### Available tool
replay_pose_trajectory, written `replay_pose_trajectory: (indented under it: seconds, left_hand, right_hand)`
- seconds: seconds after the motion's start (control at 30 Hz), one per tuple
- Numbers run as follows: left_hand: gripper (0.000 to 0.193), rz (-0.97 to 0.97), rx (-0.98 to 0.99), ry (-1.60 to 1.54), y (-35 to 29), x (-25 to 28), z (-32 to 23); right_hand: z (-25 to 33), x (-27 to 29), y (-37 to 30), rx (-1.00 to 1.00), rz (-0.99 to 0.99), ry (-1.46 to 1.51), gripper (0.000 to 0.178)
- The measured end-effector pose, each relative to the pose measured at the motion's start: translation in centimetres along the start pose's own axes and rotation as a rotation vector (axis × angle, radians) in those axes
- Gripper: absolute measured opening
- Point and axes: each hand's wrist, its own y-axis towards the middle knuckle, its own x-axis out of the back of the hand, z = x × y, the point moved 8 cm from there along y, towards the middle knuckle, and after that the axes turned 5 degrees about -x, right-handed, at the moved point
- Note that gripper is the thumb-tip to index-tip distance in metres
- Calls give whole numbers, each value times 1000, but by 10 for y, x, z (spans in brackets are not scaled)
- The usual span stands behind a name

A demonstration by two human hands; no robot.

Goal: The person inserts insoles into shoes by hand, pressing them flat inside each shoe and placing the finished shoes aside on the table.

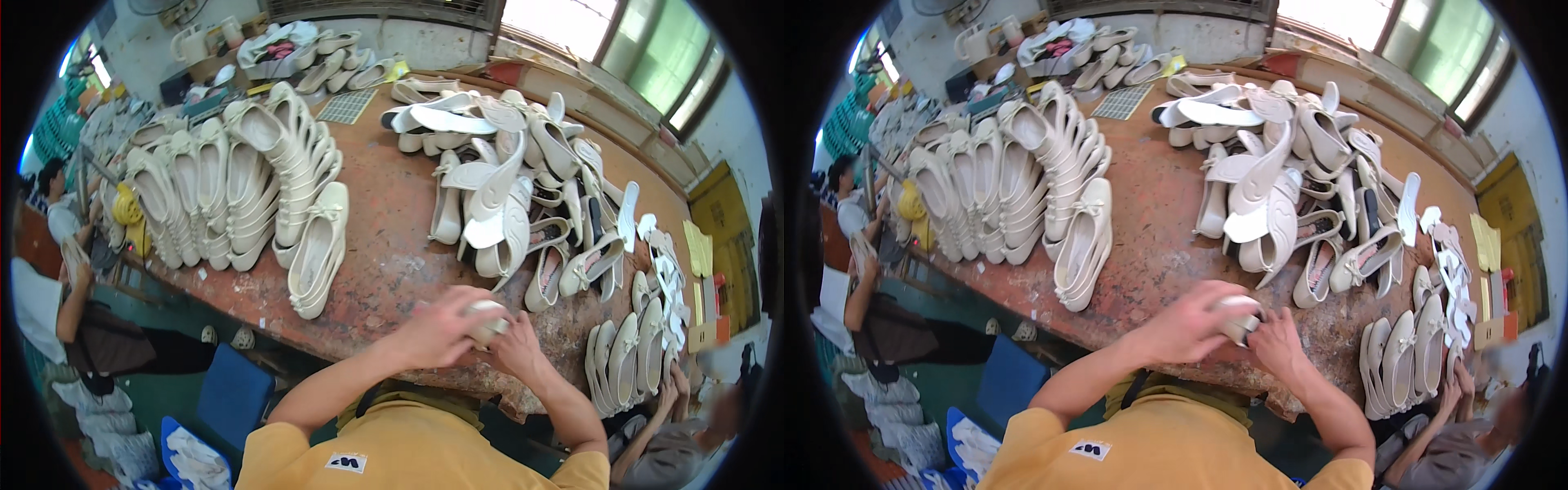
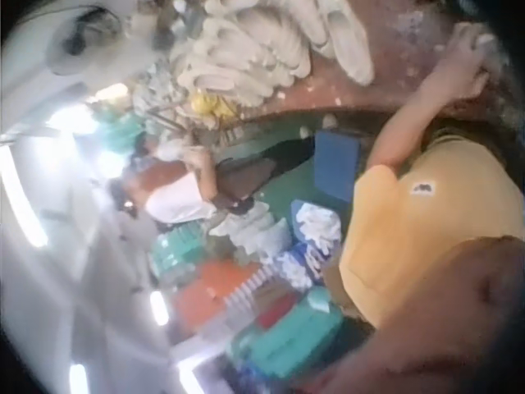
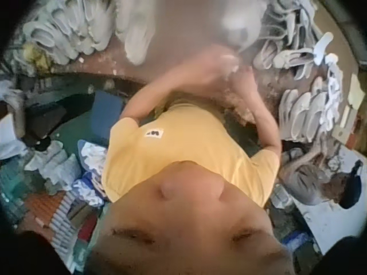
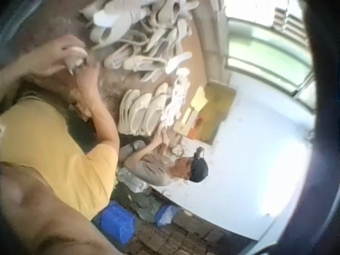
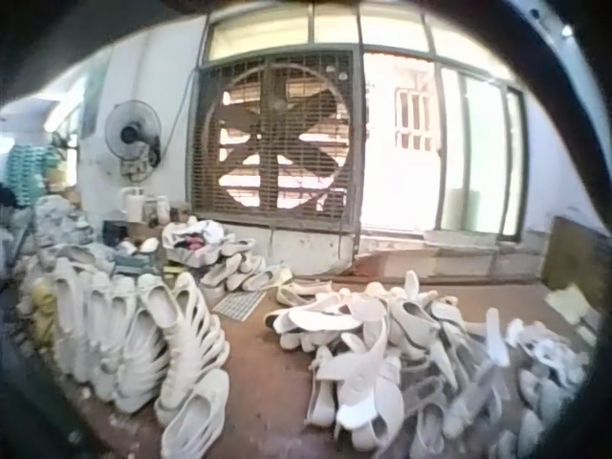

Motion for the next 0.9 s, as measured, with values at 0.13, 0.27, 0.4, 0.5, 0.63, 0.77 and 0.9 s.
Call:
replay_pose_trajectory:
  seconds: [0.13, 0.27, 0.4, 0.5, 0.63, 0.77, 0.9]
  left_hand:
    - [78, 150, -57, 145, -2, -10, -12]
    - [52, 205, 176, 195, -94, 13, 36]
    - [17, -245, 341, 226, -156, 108, 40]
    - [31, -550, 288, 663, -146, 175, 23]
    - [43, -274, 547, 640, -199, 172, 105]
    - [50, 66, 791, 629, -218, 169, 105]
    - [40, -298, 417, 725, -99, 204, 7]
  right_hand:
    - [-14, -56, 2, -107, 383, -84, 20]
    - [21, 4, 36, 199, 356, 35, 37]
    - [-14, 72, 18, 98, -486, 628, 49]
    - [-67, 8, 3, -354, -659, 1058, 47]
    - [-45, -54, 26, -469, -462, 1244, 39]
    - [-6, -61, 4, -230, -525, 755, 32]
    - [-10, -64, -5, -281, -467, 829, 37]
